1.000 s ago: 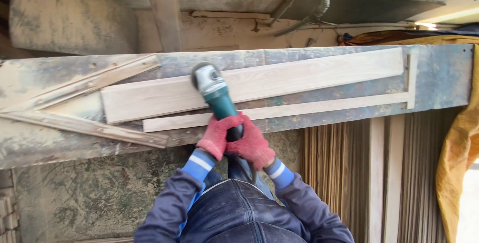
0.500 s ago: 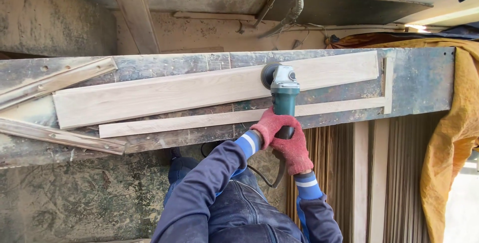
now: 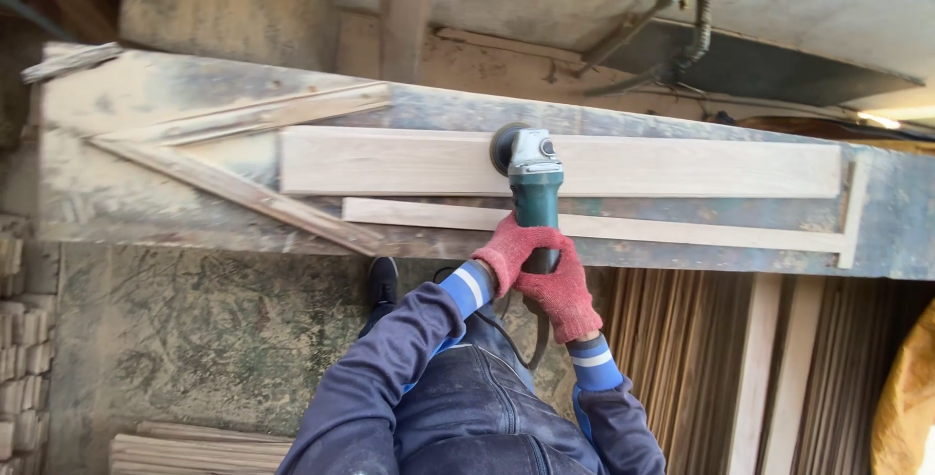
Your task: Using a handheld power tool to sand down wooden planks on a workbench.
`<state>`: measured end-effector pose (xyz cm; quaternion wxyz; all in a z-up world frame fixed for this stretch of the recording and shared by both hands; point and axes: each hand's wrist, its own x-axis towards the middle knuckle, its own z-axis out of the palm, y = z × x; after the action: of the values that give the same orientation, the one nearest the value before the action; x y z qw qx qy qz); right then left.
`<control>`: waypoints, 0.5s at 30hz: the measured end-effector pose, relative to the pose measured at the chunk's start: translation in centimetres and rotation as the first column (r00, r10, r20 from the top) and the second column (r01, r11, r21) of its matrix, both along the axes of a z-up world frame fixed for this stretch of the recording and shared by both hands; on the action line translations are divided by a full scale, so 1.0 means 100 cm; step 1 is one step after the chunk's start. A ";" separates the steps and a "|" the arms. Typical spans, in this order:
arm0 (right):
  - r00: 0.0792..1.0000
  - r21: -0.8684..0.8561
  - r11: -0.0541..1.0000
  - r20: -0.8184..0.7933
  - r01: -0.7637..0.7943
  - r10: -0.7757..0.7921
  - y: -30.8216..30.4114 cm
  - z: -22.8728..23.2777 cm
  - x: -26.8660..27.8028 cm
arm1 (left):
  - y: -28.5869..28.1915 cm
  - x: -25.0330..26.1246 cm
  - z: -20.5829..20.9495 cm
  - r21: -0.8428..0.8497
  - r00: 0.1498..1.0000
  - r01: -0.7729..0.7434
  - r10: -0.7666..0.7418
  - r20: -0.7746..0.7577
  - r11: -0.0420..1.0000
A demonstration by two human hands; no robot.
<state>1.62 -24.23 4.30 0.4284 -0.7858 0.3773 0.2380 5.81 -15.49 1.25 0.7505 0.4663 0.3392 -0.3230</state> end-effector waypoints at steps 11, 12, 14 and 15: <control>0.951 0.139 0.942 -0.008 -0.304 0.308 0.197 0.027 0.009 | 0.208 -0.025 -0.012 -0.040 0.976 -0.217 0.218 0.015 0.975; 0.927 0.151 0.918 -0.024 -0.367 0.375 0.205 0.025 0.006 | 0.222 -0.027 -0.008 -0.021 0.971 -0.240 0.240 -0.001 0.971; 0.916 0.200 0.899 -0.016 -0.390 0.401 0.223 0.049 0.007 | 0.245 -0.034 0.008 -0.011 0.963 -0.271 0.270 -0.019 0.963; 0.896 0.249 0.868 -0.003 -0.430 0.444 0.231 0.061 0.009 | 0.256 -0.035 0.017 0.003 0.947 -0.320 0.320 -0.036 0.947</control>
<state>2.49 -1.13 10.36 0.4444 -0.7852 0.1704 0.3962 2.28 10.07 2.91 0.7874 0.3980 0.4235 -0.2057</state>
